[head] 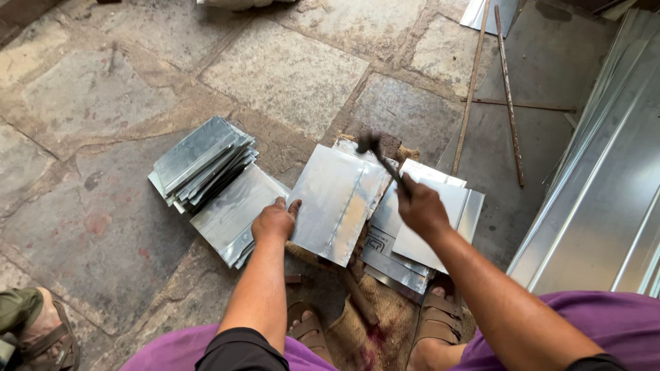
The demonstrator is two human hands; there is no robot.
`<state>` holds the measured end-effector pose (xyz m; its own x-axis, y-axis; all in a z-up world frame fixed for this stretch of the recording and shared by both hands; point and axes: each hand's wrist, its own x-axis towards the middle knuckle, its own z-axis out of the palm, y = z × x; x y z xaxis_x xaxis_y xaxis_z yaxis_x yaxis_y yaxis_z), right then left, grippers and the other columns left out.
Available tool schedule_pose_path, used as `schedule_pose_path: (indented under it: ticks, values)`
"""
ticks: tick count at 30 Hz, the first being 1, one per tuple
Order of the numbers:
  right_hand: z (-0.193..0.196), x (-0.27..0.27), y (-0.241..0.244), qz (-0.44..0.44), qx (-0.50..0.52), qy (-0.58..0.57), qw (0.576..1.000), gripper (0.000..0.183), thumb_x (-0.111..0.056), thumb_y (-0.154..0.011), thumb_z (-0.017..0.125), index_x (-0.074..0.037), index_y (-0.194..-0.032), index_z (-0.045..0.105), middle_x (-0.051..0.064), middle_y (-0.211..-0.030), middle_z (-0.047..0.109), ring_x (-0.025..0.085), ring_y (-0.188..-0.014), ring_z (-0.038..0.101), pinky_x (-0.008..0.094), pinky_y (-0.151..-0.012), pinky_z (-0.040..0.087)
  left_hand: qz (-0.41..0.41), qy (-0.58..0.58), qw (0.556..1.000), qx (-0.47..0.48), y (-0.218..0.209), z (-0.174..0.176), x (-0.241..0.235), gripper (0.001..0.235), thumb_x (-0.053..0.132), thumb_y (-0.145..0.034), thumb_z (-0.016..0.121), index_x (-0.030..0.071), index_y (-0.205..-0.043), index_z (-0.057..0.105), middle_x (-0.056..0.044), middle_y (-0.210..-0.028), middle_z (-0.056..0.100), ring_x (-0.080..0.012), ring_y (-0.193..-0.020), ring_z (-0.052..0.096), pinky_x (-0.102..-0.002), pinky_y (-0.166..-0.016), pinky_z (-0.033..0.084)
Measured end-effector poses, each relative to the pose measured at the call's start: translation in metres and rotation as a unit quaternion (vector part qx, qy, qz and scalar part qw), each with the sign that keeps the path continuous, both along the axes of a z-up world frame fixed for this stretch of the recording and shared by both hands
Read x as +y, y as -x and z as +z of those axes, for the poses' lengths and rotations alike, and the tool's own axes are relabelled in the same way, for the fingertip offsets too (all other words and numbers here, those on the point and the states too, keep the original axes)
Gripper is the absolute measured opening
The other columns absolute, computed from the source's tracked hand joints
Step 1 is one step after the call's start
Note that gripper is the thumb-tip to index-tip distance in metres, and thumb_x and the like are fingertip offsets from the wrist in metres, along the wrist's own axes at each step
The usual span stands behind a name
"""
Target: The person uses a hammer to flatten and shape metal sheets against a small anvil. They handle multiple sheets, turning them over and stacking them on the ground after processing each one.
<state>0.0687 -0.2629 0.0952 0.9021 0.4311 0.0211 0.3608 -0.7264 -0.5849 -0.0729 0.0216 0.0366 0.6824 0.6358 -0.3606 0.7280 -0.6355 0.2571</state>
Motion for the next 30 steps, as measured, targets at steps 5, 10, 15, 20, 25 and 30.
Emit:
schedule_pose_path:
  ticks: [5, 10, 15, 20, 25, 30]
  values:
    - [0.008, 0.001, -0.012, 0.052, -0.154, -0.232, 0.959, 0.036, -0.018, -0.106, 0.059, -0.011, -0.141, 0.058, 0.021, -0.095, 0.071, 0.036, -0.080, 0.070, 0.043, -0.070, 0.055, -0.007, -0.005, 1.000, 0.020, 0.005, -0.001, 0.000, 0.068, 0.068, -0.101, 0.036, 0.016, -0.139, 0.059, -0.016, -0.121, 0.072, -0.0354, -0.117, 0.066, -0.048, -0.095, 0.055]
    - [-0.012, -0.008, 0.006, 0.078, -0.063, -0.095, 0.990, 0.043, -0.019, -0.101, 0.061, -0.016, -0.143, 0.058, 0.016, -0.089, 0.069, 0.032, -0.076, 0.071, 0.043, -0.068, 0.057, 0.000, -0.003, 1.000, 0.010, 0.008, 0.002, -0.002, 0.069, 0.068, -0.099, 0.035, 0.017, -0.141, 0.056, -0.016, -0.123, 0.071, -0.0351, -0.117, 0.066, -0.048, -0.094, 0.055]
    - [-0.036, -0.005, 0.003, 0.051, -0.055, 0.018, 0.997, 0.048, -0.026, -0.099, 0.062, -0.020, -0.146, 0.055, 0.015, -0.091, 0.068, 0.036, -0.077, 0.068, 0.047, -0.071, 0.055, -0.003, 0.000, 0.999, 0.036, 0.011, 0.007, -0.002, 0.068, 0.069, -0.101, 0.034, 0.017, -0.138, 0.058, -0.017, -0.121, 0.071, -0.0363, -0.116, 0.067, -0.049, -0.094, 0.055]
    - [-0.051, -0.007, -0.003, 0.036, -0.007, -0.008, 0.999, 0.051, -0.028, -0.100, 0.059, -0.020, -0.150, 0.051, 0.018, -0.093, 0.070, 0.036, -0.083, 0.070, 0.047, -0.078, 0.055, 0.026, 0.009, 0.999, 0.021, 0.013, 0.005, 0.003, 0.067, 0.069, -0.098, 0.039, 0.019, -0.138, 0.058, -0.016, -0.121, 0.072, -0.0356, -0.116, 0.067, -0.048, -0.094, 0.055]
    - [-0.073, 0.004, -0.032, -0.016, 0.088, 0.014, 0.996, 0.052, -0.029, -0.100, 0.063, -0.014, -0.148, 0.054, 0.022, -0.099, 0.073, 0.035, -0.089, 0.071, 0.044, -0.084, 0.055, 0.043, 0.033, 0.998, -0.018, 0.024, -0.027, 0.022, 0.062, 0.066, -0.098, 0.050, 0.014, -0.126, 0.068, -0.017, -0.120, 0.071, -0.0357, -0.113, 0.066, -0.046, -0.094, 0.053]
    - [-0.072, 0.033, -0.051, -0.060, 0.251, -0.023, 0.966, 0.052, -0.031, -0.100, 0.061, -0.012, -0.148, 0.054, 0.023, -0.103, 0.074, 0.042, -0.092, 0.071, 0.050, -0.080, 0.057, 0.154, 0.323, 0.933, -0.029, 0.048, -0.023, 0.064, 0.058, 0.057, -0.101, 0.062, 0.001, -0.111, 0.072, -0.016, -0.087, 0.068, -0.0270, -0.070, 0.053, -0.045, -0.060, 0.047]
